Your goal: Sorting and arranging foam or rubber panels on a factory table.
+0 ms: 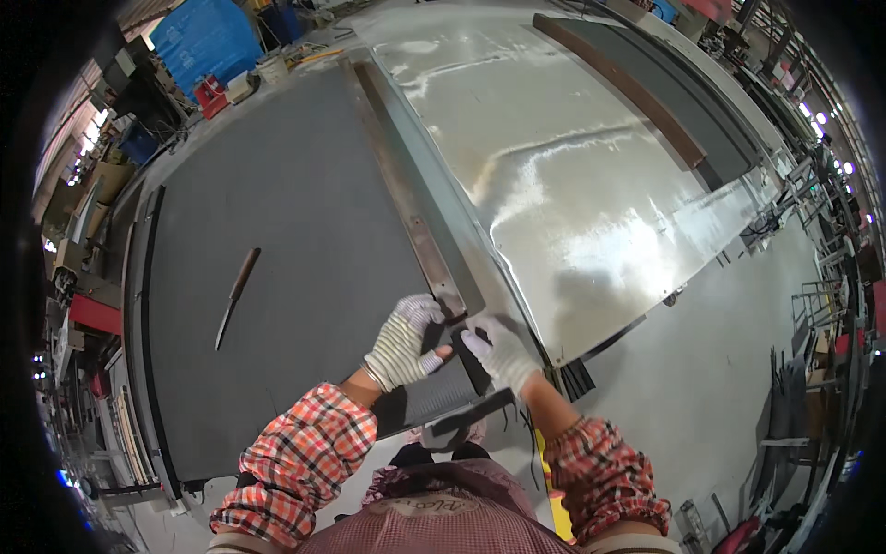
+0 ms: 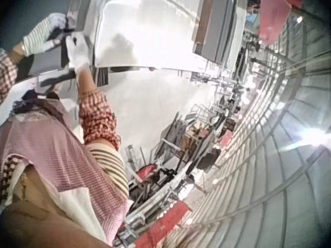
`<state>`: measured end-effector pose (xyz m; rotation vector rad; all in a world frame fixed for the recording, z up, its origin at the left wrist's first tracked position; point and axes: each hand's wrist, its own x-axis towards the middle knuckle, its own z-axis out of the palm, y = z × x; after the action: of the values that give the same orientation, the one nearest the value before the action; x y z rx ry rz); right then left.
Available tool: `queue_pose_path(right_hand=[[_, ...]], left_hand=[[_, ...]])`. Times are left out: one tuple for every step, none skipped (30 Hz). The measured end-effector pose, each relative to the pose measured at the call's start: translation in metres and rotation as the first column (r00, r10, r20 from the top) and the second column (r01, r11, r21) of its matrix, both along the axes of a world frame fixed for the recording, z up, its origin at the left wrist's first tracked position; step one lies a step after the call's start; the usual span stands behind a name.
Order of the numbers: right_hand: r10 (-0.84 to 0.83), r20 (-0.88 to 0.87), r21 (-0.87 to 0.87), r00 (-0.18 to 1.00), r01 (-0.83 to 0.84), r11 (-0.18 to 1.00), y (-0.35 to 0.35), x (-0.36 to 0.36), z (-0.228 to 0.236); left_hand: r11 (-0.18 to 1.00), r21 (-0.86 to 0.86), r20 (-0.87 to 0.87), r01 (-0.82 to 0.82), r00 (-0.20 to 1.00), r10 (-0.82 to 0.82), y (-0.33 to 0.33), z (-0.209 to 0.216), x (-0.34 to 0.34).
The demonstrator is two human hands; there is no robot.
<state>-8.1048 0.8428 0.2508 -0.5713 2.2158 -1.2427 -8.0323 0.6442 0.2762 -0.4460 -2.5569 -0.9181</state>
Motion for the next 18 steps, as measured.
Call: queue_pose_path(right_hand=[[0.041, 0.085, 0.044, 0.996, -0.044, 0.998, 0.005, 0.011, 0.007], [0.064, 0.168, 0.087, 0.984, -0.08, 0.993, 0.01, 0.021, 0.016], [0.04, 0.267, 0.067, 0.963, -0.06, 0.996, 0.012, 0.029, 0.015], [0.03, 0.268, 0.077, 0.963, -0.052, 0.996, 0.013, 0.03, 0.014], [0.057, 0.225, 0.054, 0.973, -0.07, 0.996, 0.011, 0.027, 0.015], [0.087, 0.179, 0.03, 0.98, -0.093, 0.995, 0.009, 0.022, 0.019], [0.126, 0.287, 0.084, 0.95, -0.156, 0.984, 0.009, 0.012, 0.028], [0.147, 0.287, 0.075, 0.947, -0.175, 0.982, 0.001, 0.012, 0.042], [0.157, 0.354, 0.067, 0.922, -0.193, 0.979, -0.01, 0.011, 0.054], [0.178, 0.419, 0.056, 0.891, -0.22, 0.974, -0.022, 0.01, 0.066], [0.25, 0.317, 0.069, 0.915, -0.285, 0.956, -0.034, 0.013, 0.074], [0.272, 0.229, -0.005, 0.935, -0.279, 0.96, -0.034, 0.019, 0.07], [0.406, -0.076, 0.024, 0.911, -0.406, 0.914, -0.014, 0.004, 0.031], [0.389, -0.083, 0.041, 0.917, -0.387, 0.921, -0.01, 0.002, 0.017], [0.389, -0.108, 0.039, 0.915, -0.387, 0.921, 0.004, -0.009, 0.0], [0.166, 0.256, 0.126, 0.952, -0.203, 0.971, -0.011, -0.009, 0.026], [0.026, 0.325, 0.119, 0.945, -0.068, 0.991, -0.017, -0.007, 0.042], [-0.12, 0.394, 0.125, 0.911, 0.076, 0.989, -0.022, 0.0, 0.045]], left_hand=[[0.995, 0.094, -0.005, -0.035, 0.999, 0.036, -0.002, -0.002, 0.0], [0.98, 0.189, -0.01, -0.058, 0.998, 0.061, -0.001, -0.002, -0.003], [0.971, 0.234, -0.019, -0.053, 0.998, 0.059, 0.0, -0.001, -0.006], [0.969, 0.245, -0.017, -0.045, 0.999, 0.051, 0.001, -0.001, -0.009], [0.969, 0.244, -0.031, -0.039, 0.998, 0.048, 0.002, -0.002, -0.012], [0.97, 0.242, -0.046, -0.035, 0.998, 0.048, 0.002, -0.002, -0.015], [0.962, 0.27, -0.043, -0.028, 0.998, 0.041, 0.002, -0.002, -0.018], [0.964, 0.262, -0.042, -0.047, 0.997, 0.06, -0.005, 0.0, -0.015], [0.96, 0.273, -0.028, -0.06, 0.997, 0.071, -0.015, 0.001, -0.01], [0.957, 0.279, -0.015, -0.083, 0.996, 0.091, -0.026, 0.004, -0.004], [0.94, 0.32, 0.041, -0.121, 0.993, 0.114, -0.035, 0.013, 0.009], [0.917, 0.363, 0.09, -0.164, 0.986, 0.141, -0.036, 0.018, 0.02], [0.936, 0.318, 0.082, -0.154, 0.987, 0.135, -0.03, 0.032, 0.023], [0.95, 0.26, 0.089, -0.175, 0.984, 0.157, -0.034, 0.04, 0.04], [0.934, 0.279, 0.076, -0.223, 0.975, 0.21, -0.041, 0.042, 0.06], [0.913, 0.302, 0.074, -0.274, 0.962, 0.264, -0.053, 0.041, 0.079], [0.912, 0.207, 0.115, -0.354, 0.935, 0.336, -0.078, 0.052, 0.104], [0.872, 0.163, 0.057, -0.461, 0.887, 0.458, -0.107, 0.06, 0.132]])
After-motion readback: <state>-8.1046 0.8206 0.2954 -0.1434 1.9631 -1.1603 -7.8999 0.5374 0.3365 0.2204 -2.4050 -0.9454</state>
